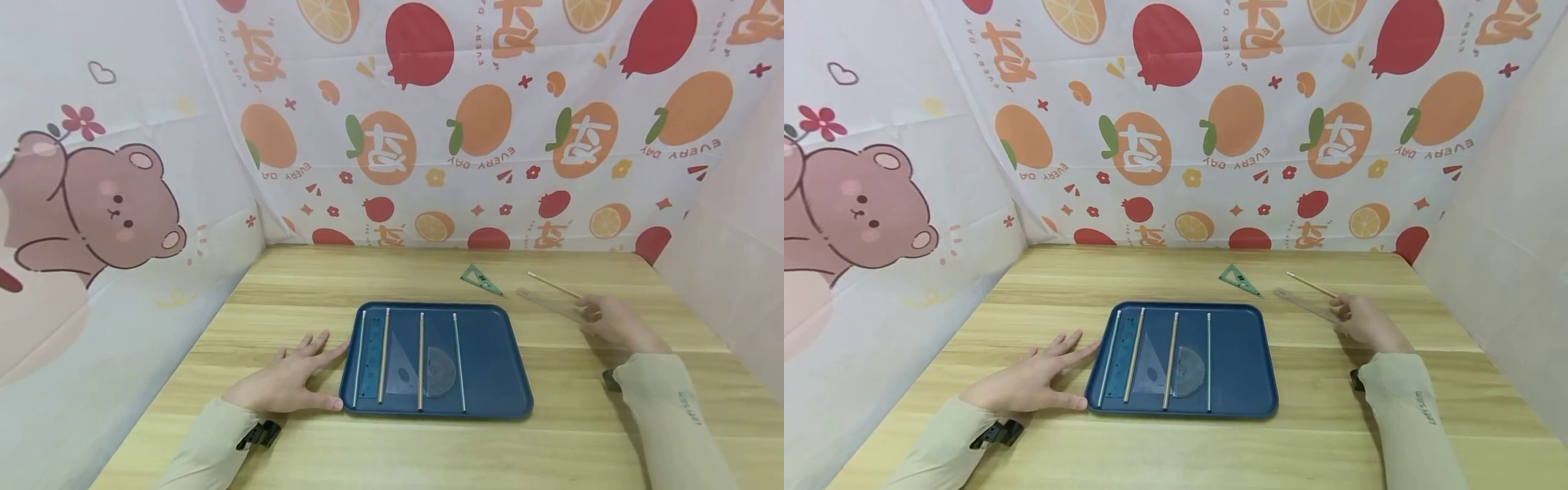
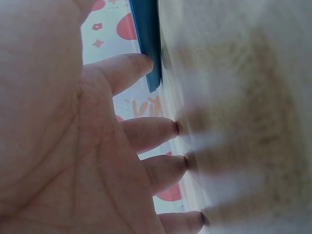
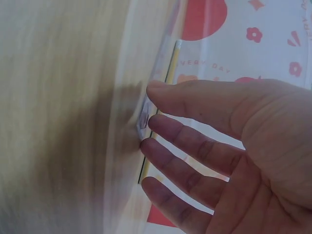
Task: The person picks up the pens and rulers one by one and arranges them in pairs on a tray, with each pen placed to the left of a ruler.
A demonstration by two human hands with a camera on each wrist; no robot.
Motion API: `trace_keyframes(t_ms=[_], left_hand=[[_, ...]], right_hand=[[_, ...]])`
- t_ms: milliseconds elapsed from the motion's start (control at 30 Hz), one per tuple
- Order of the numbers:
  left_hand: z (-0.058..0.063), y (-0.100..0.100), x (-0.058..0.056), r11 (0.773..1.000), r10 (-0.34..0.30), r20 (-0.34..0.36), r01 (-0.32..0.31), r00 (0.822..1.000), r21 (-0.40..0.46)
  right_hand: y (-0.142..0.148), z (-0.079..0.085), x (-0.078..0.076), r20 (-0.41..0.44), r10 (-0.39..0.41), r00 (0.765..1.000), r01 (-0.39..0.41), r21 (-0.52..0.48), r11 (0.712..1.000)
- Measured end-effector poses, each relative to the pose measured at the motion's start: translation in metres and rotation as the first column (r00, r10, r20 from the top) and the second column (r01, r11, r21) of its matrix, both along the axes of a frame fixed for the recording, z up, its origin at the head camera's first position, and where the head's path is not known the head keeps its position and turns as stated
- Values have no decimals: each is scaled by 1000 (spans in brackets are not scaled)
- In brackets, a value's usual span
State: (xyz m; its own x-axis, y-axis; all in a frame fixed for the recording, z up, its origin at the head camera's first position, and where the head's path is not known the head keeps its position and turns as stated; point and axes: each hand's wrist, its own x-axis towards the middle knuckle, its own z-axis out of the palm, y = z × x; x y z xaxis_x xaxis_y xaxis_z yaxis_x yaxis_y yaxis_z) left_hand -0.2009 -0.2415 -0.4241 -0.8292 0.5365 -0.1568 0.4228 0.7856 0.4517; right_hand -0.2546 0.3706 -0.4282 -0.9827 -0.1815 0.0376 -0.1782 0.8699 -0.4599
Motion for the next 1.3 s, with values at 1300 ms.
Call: trace_keyframes(t_ms=[1300], left_hand=[[1, 0, -1, 1000, -1, 7, 1, 1000, 1]], right_hand=[[-9, 4, -4, 51, -74, 996, 70, 68, 995]])
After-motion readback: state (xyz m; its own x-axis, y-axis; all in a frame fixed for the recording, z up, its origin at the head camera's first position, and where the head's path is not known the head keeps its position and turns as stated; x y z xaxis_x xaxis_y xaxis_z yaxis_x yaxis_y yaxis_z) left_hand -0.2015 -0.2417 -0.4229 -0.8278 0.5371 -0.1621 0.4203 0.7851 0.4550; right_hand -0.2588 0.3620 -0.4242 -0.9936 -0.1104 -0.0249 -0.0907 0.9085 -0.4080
